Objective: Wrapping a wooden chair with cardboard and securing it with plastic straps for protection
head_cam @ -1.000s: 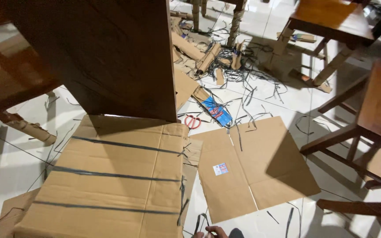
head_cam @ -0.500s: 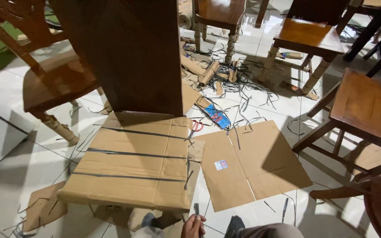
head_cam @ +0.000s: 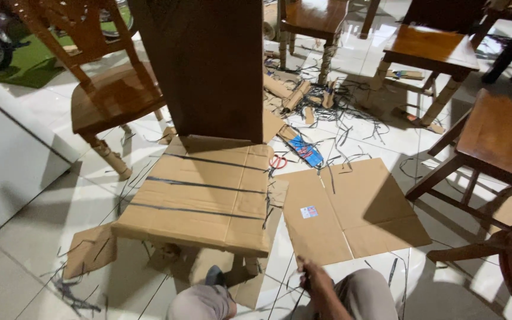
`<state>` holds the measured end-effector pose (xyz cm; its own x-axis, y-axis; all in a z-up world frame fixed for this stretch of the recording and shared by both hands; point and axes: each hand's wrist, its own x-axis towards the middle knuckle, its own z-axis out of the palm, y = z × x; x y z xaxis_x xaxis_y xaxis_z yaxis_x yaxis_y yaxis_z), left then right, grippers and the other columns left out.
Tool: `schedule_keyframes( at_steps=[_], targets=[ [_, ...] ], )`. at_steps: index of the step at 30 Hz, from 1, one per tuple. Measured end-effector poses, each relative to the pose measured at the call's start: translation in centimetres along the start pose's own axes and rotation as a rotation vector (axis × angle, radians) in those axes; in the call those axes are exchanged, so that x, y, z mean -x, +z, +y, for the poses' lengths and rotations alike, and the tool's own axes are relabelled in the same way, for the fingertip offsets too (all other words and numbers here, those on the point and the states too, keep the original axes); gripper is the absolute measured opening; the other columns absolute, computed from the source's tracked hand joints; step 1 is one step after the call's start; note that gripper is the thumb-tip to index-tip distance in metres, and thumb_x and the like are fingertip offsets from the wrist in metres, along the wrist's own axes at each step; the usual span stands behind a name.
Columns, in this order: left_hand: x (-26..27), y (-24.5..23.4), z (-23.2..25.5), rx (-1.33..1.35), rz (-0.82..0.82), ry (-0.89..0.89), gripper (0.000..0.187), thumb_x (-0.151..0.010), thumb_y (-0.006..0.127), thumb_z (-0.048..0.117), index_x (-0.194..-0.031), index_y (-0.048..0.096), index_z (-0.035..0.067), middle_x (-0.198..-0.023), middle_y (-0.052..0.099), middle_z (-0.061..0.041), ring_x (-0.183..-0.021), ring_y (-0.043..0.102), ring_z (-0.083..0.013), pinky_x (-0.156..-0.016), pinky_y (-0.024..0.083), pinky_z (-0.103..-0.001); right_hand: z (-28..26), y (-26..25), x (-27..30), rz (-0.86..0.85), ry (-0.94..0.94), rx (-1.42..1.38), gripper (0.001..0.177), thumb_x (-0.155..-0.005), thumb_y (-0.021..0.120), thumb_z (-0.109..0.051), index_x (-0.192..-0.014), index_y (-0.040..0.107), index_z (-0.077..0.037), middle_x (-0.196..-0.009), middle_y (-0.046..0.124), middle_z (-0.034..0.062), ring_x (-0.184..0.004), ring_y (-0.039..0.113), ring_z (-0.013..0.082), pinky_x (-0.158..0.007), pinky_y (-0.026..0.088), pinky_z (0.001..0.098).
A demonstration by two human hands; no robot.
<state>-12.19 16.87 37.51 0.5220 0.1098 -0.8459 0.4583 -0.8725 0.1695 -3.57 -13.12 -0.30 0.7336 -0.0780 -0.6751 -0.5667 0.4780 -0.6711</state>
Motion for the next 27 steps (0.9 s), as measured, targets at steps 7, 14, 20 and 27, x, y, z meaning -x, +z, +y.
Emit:
schedule_keyframes(
  at_steps=[7, 14, 20, 27],
  targets=[
    [-23.2, 19.9, -1.5, 0.134, 0.092, 0.315, 0.048, -0.101, 0.04, 0.044, -0.081, 0.066, 0.008, -0.089, 0.062, -0.025, -0.086, 0.06, -0.0434, -0.074, 0.038, -0.058, -8.7, 4.0, 6.0, -0.034, -0.408, 0.161, 0.041, -0.102, 0.052, -0.023, -0.137, 0.064, -0.005, -0.085, 0.068, 0.0153, -0.045, 0.038, 0.0155, -0.036, 0.029, 0.0299],
    [-25.8, 20.1, -3.6, 0.298, 0.428, 0.264, 0.027, -0.089, 0.06, 0.042, -0.108, 0.076, 0.032, -0.108, 0.075, 0.001, -0.107, 0.068, -0.0265, -0.087, 0.049, -0.045, -11.6, 7.2, 10.9, 0.017, -0.288, 0.287, 0.06, -0.094, 0.053, -0.027, -0.15, 0.046, -0.005, -0.118, 0.076, 0.0119, -0.06, 0.043, 0.0157, -0.049, 0.03, 0.0275],
    [-28.8, 19.7, -3.7, 0.477, 0.347, 0.127, 0.034, -0.09, 0.058, 0.044, -0.118, 0.074, 0.032, -0.127, 0.073, 0.006, -0.114, 0.07, -0.0189, -0.093, 0.053, -0.037, -9.3, 9.3, 11.2, 0.021, -0.092, 0.275, 0.042, -0.096, 0.057, -0.017, -0.136, 0.067, -0.006, -0.123, 0.075, 0.0038, -0.065, 0.049, 0.0137, -0.051, 0.025, 0.0247],
    [-26.2, 14.0, -2.2, 0.963, 0.217, -0.024, 0.037, -0.101, 0.056, 0.044, -0.133, 0.071, 0.033, -0.14, 0.068, 0.004, -0.127, 0.063, -0.0263, -0.097, 0.049, -0.044, -8.5, 11.7, 10.6, 0.023, 0.03, 0.344, 0.052, -0.095, 0.055, -0.018, -0.146, 0.06, -0.009, -0.132, 0.069, 0.001, -0.07, 0.045, 0.014, -0.047, 0.02, 0.0237]
  ],
)
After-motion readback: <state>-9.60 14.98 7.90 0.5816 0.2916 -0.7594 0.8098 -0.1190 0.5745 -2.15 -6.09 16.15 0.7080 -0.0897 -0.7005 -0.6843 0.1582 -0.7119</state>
